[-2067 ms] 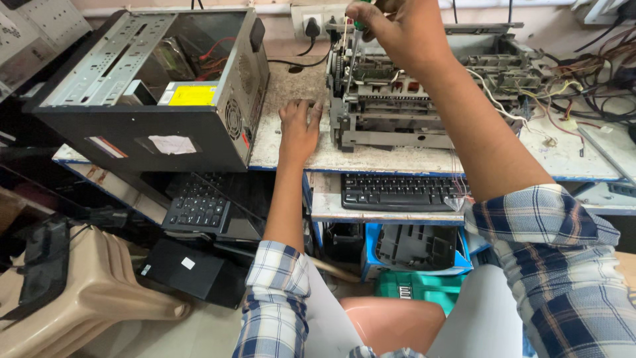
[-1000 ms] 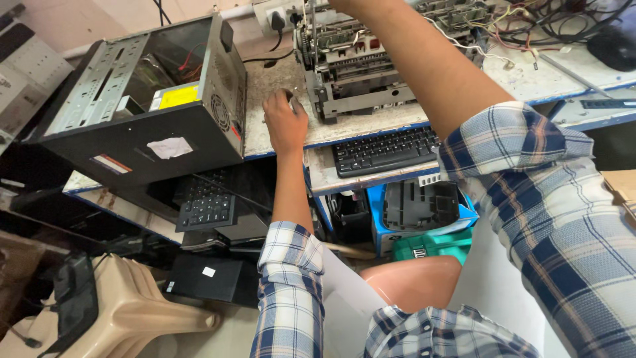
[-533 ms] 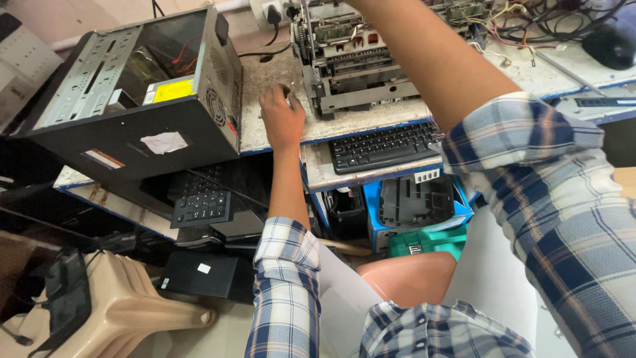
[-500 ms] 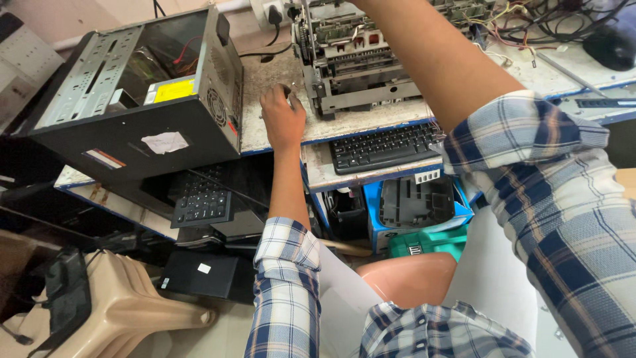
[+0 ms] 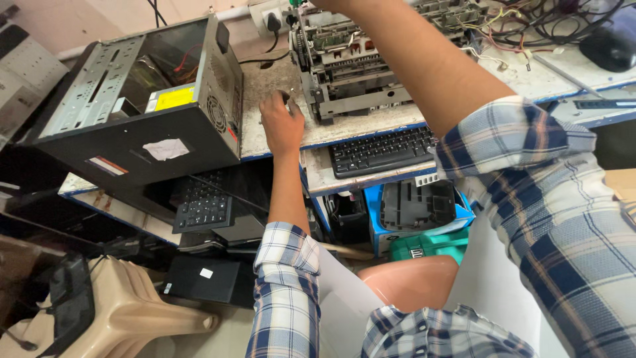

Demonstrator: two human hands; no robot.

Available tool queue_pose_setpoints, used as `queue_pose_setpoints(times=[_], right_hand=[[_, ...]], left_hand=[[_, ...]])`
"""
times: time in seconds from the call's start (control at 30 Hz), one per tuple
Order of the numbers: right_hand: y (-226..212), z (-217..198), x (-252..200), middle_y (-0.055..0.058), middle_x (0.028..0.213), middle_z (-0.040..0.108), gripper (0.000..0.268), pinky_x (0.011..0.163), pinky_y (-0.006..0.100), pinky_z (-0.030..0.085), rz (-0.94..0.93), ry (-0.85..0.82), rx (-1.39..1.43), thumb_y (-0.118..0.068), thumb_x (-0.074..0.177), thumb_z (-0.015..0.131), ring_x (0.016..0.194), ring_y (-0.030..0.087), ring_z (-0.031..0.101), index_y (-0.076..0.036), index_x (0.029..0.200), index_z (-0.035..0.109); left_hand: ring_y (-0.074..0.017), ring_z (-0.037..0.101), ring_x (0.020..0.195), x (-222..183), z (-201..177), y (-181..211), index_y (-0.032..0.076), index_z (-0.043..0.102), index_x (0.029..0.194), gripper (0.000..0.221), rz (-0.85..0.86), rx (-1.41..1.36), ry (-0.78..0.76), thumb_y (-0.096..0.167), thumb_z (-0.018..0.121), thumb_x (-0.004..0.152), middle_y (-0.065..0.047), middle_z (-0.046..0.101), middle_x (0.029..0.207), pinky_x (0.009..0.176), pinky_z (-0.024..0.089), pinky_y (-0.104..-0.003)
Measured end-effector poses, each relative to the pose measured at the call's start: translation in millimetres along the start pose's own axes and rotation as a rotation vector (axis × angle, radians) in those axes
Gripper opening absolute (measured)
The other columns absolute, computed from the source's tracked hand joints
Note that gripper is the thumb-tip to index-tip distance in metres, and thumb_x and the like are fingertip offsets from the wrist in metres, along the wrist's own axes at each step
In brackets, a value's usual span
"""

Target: The person uses a screwdriver to remove screws from a disassembled printer on a cluttered workbench. They reposition the printer and continue unscrewing and adjusting internal components throughout the clip.

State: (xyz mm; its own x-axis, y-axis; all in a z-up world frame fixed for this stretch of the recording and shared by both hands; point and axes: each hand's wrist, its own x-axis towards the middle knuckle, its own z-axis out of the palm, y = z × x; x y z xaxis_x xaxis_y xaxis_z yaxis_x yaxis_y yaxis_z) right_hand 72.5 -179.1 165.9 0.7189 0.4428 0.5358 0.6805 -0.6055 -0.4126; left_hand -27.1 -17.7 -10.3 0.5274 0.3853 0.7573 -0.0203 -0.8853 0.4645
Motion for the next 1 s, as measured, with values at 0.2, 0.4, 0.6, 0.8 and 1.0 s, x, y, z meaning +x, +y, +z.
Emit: queue_pose_setpoints(times=[0.2,0.4,0.6,0.8,1.0], right_hand=[[-5.7,3.7,3.8,0.02,0.096,0.064,0.024,0.074,0.042,0.057,-0.009,0.001,0.023,-0.019,0.115,0.049,0.087,0.028,0.066,0.003,0.114,0.058],[-5.9,7.6,7.8,0.02,0.099,0.064,0.024,0.076,0.042,0.057,-0.011,0.0,0.035,-0.019,0.116,0.049,0.089,0.028,0.066,0.004,0.115,0.058],[4.8,10.3,8.7,0.02,0.101,0.064,0.024,0.078,0.043,0.057,-0.01,0.007,0.042,-0.018,0.116,0.049,0.091,0.028,0.067,0.004,0.117,0.058],[20.9,3.8,12.6,0.02,0.103,0.064,0.024,0.08,0.043,0.057,-0.009,0.013,0.037,-0.018,0.116,0.049,0.094,0.028,0.067,0.005,0.119,0.057],[12.6,6.7,15.4,0.02,0.106,0.065,0.024,0.082,0.043,0.058,-0.028,0.024,0.047,-0.018,0.116,0.049,0.096,0.028,0.067,0.005,0.12,0.057]], left_hand=[[-0.0423,0.058,0.107,1.7,-1.1,0.1,-0.001,0.062,0.099,0.016,0.011,-0.005,0.009,0.004,0.069,0.085,-0.019,0.066,0.104,0.09,0.05,-0.054],[-0.0412,0.058,0.108,0.1,0.6,-3.4,0.0,0.063,0.099,0.015,0.023,-0.005,0.003,0.004,0.069,0.087,-0.018,0.066,0.104,0.09,0.05,-0.052],[-0.0394,0.058,0.109,0.2,1.5,-3.9,0.001,0.063,0.097,0.012,0.011,0.01,-0.013,0.005,0.069,0.087,-0.017,0.066,0.104,0.09,0.05,-0.052],[-0.0379,0.059,0.112,0.3,0.9,-1.2,0.001,0.064,0.097,0.009,-0.021,0.02,-0.044,0.005,0.068,0.089,-0.016,0.066,0.103,0.089,0.051,-0.051],[-0.0382,0.059,0.11,2.3,0.3,-1.0,0.001,0.065,0.097,0.009,-0.029,0.024,-0.043,0.005,0.068,0.089,-0.016,0.066,0.102,0.088,0.051,-0.052]])
